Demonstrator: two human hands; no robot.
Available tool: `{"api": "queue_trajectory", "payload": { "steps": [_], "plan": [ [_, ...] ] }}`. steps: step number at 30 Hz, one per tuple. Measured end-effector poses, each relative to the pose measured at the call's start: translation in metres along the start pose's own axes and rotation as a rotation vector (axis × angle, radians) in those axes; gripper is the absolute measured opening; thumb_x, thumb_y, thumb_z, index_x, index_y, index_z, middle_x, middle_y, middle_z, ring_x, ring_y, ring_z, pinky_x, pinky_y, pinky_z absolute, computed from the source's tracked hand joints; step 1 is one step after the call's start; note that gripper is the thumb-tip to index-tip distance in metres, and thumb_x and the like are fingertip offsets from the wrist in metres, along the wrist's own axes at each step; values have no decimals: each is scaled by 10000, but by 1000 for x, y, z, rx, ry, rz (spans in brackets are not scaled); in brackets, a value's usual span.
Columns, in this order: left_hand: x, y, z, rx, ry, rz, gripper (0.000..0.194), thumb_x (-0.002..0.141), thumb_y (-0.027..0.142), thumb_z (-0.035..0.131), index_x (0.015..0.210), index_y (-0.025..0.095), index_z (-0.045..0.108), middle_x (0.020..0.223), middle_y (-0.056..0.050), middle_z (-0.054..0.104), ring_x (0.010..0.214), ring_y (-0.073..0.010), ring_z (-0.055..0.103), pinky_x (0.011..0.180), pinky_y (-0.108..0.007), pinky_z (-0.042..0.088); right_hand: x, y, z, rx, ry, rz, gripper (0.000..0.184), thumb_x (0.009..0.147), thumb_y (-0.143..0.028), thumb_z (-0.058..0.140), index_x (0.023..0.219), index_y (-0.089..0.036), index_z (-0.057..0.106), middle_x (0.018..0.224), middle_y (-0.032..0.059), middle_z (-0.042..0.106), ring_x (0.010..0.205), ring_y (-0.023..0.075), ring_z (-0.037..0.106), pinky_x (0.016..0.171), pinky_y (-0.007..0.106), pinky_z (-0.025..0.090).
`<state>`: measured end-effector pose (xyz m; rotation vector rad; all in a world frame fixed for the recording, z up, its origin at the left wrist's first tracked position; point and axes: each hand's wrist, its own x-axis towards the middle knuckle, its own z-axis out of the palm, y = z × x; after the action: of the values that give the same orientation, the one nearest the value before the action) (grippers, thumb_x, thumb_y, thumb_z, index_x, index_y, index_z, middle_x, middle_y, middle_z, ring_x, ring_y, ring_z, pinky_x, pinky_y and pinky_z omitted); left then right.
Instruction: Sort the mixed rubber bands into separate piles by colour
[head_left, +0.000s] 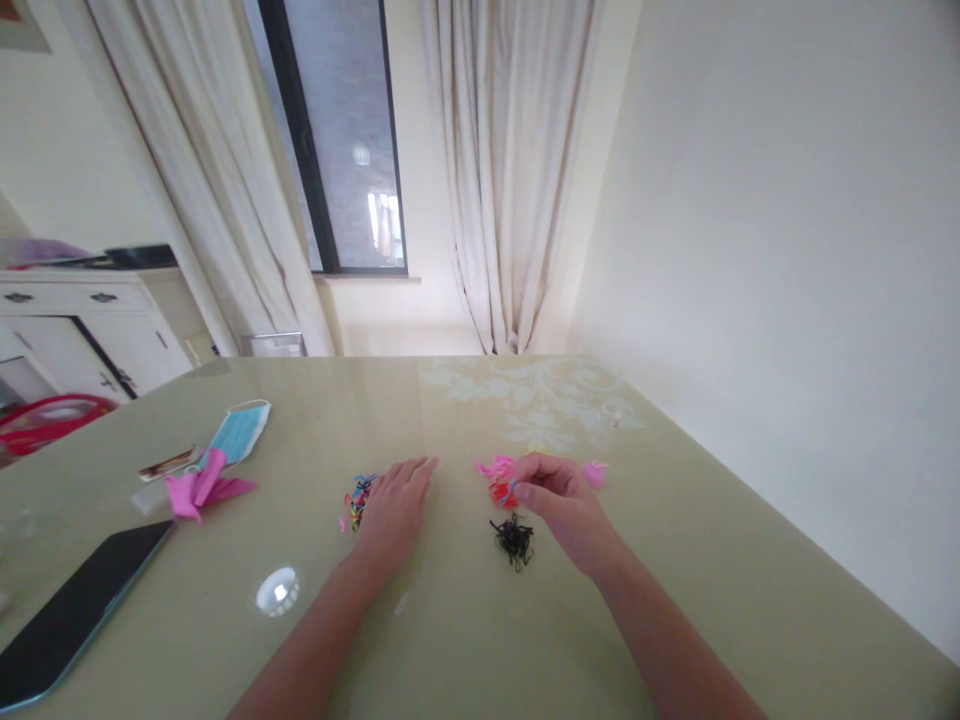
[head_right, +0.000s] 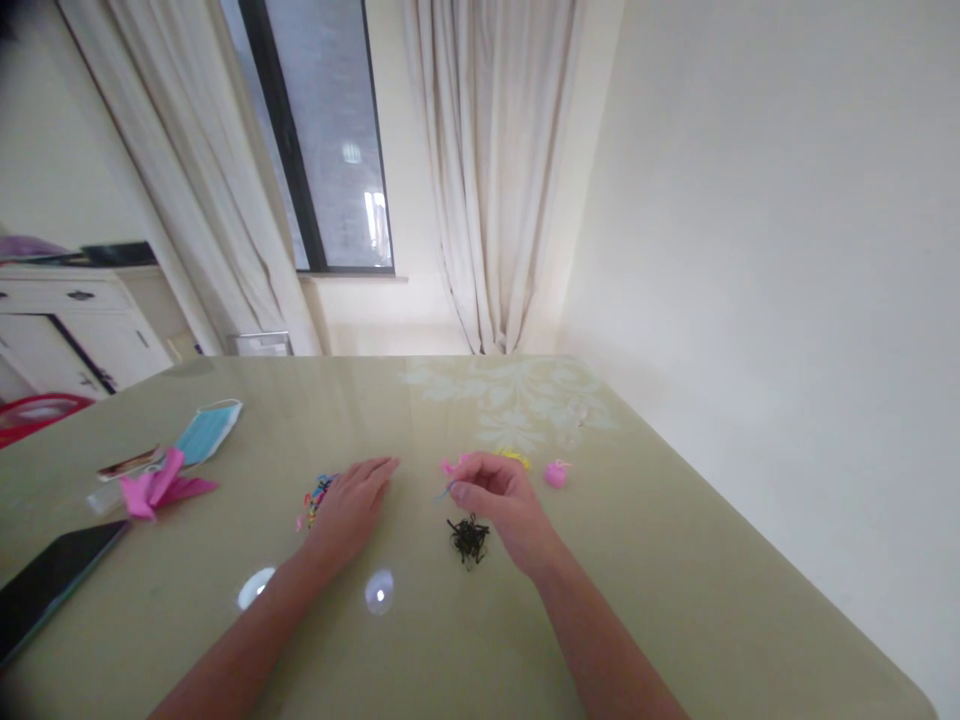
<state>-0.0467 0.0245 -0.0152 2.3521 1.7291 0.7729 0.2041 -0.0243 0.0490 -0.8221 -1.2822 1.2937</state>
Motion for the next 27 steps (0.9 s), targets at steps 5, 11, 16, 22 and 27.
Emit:
{"api": "queue_trajectory", "payload": {
  "steps": [5, 11, 16, 22, 27],
  "plan": [
    [1, -6, 5, 199, -152, 17, 319, 1029, 211, 461, 1177, 199, 743, 1292, -124, 712, 1209, -290, 629, 1074, -430, 440, 0, 3, -3, 35, 3, -35, 229, 739, -394, 885, 763, -210, 751, 754, 27, 723, 724, 182, 658, 696, 299, 495],
    [3, -5, -5, 145, -187, -8, 347, 983, 75, 449, 1087, 182, 762, 1127, -110, 733, 1095, -243, 663, 992, -348, 471, 2, 4, -7, 81, -6, -63, 169, 760, -341, 889, 776, -218, 775, 699, 1, 708, 642, 138, 608, 670, 279, 490],
    [1, 0, -8, 159, -144, -1, 343, 1007, 124, 430, 1142, 178, 741, 1130, -116, 723, 1078, -267, 677, 962, -390, 483, 2, -3, -11, 97, 17, -61, 175, 731, -339, 906, 764, -223, 779, 735, 10, 718, 665, 152, 628, 647, 278, 504],
    [3, -7, -1, 4, -66, -18, 319, 988, 125, 452, 1120, 186, 736, 1118, -99, 717, 1007, -235, 704, 924, -360, 503, 9, 0, -19, 28, 114, -70, 214, 731, -386, 891, 747, -207, 776, 639, -7, 655, 598, 135, 557, 609, 271, 461],
    [6, -11, 1, -111, -23, -7, 293, 980, 147, 463, 1081, 176, 736, 1097, -101, 749, 1008, -245, 711, 913, -363, 511, 17, 0, -43, -170, 265, -123, 232, 736, -408, 867, 760, -195, 779, 716, 22, 697, 660, 154, 569, 635, 282, 445]
  ]
}}
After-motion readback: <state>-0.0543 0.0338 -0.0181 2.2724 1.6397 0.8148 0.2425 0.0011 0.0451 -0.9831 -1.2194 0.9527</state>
